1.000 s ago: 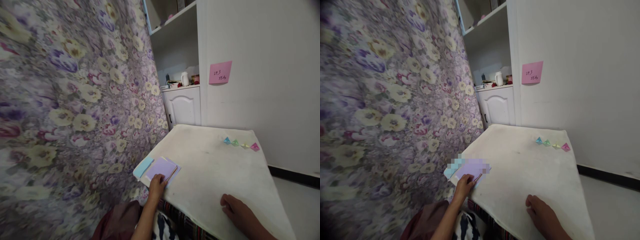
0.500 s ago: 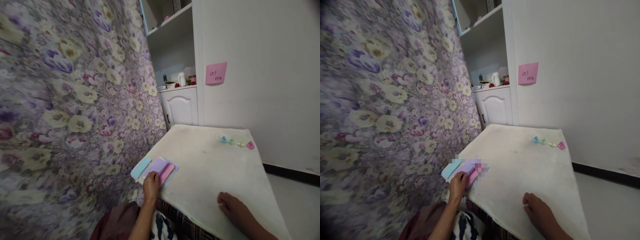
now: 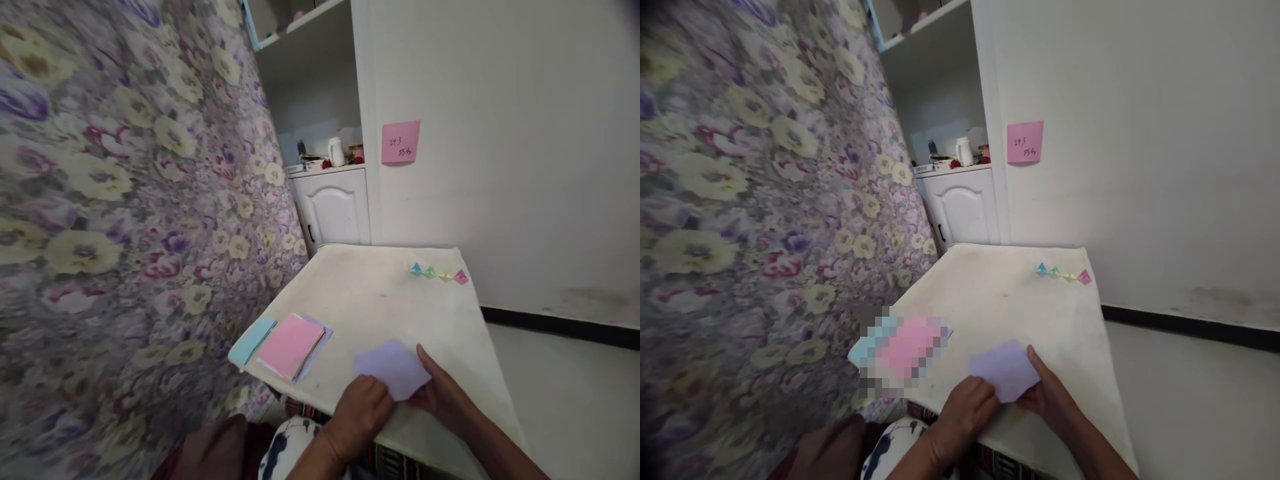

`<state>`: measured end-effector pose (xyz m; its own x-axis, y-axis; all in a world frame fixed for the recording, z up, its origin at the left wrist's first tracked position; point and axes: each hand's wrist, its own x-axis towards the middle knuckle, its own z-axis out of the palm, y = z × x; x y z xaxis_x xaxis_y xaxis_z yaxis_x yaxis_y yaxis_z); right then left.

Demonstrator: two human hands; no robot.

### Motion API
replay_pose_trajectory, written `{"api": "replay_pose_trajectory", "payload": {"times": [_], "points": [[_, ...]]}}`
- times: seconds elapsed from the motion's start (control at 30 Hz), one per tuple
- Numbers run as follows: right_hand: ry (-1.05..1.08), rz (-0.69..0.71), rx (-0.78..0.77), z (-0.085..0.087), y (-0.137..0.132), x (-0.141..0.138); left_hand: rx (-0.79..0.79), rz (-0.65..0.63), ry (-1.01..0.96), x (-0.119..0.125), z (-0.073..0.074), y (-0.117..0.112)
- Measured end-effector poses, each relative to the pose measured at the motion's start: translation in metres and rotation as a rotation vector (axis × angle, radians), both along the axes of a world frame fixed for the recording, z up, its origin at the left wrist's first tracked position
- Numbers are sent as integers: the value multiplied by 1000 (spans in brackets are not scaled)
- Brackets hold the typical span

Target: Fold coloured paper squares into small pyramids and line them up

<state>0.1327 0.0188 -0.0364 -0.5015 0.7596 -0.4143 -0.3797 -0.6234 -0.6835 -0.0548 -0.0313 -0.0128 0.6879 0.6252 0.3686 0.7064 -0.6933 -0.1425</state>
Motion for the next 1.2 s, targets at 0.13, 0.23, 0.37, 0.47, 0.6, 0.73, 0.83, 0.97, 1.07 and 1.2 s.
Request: {"api": "replay_pose_trajectory", "payload": {"times": [0.13, 0.23, 0.37, 0.47, 0.6, 0.73, 0.83, 0.97, 1.07, 1.2], "points": [[39, -72, 78, -9, -3, -2, -11, -120, 37, 11, -2, -4], [44, -99, 147, -8, -2, -1, -72, -106, -36, 6, 2, -7], [66, -135, 209, 6, 3, 4, -216, 107, -452, -7, 13, -5], [112, -174, 281, 16, 4, 9, -342, 356, -908, -13, 16, 2], [175, -213, 333, 22, 3, 10, -685, 500, -1416, -8, 14, 14], [182, -237, 343, 22, 2, 8, -980, 304, -1649, 6, 15, 20], [146, -243, 349, 22, 4, 9, -1027, 239, -1752, 16, 16, 24], [63, -259, 401, 25, 7, 17, -1044, 263, -1846, 22, 15, 32], [-24, -225, 431, 27, 9, 23, -1058, 276, -1859, 26, 11, 36], [-101, -151, 421, 29, 9, 24, -1059, 322, -1828, 28, 6, 40]]}}
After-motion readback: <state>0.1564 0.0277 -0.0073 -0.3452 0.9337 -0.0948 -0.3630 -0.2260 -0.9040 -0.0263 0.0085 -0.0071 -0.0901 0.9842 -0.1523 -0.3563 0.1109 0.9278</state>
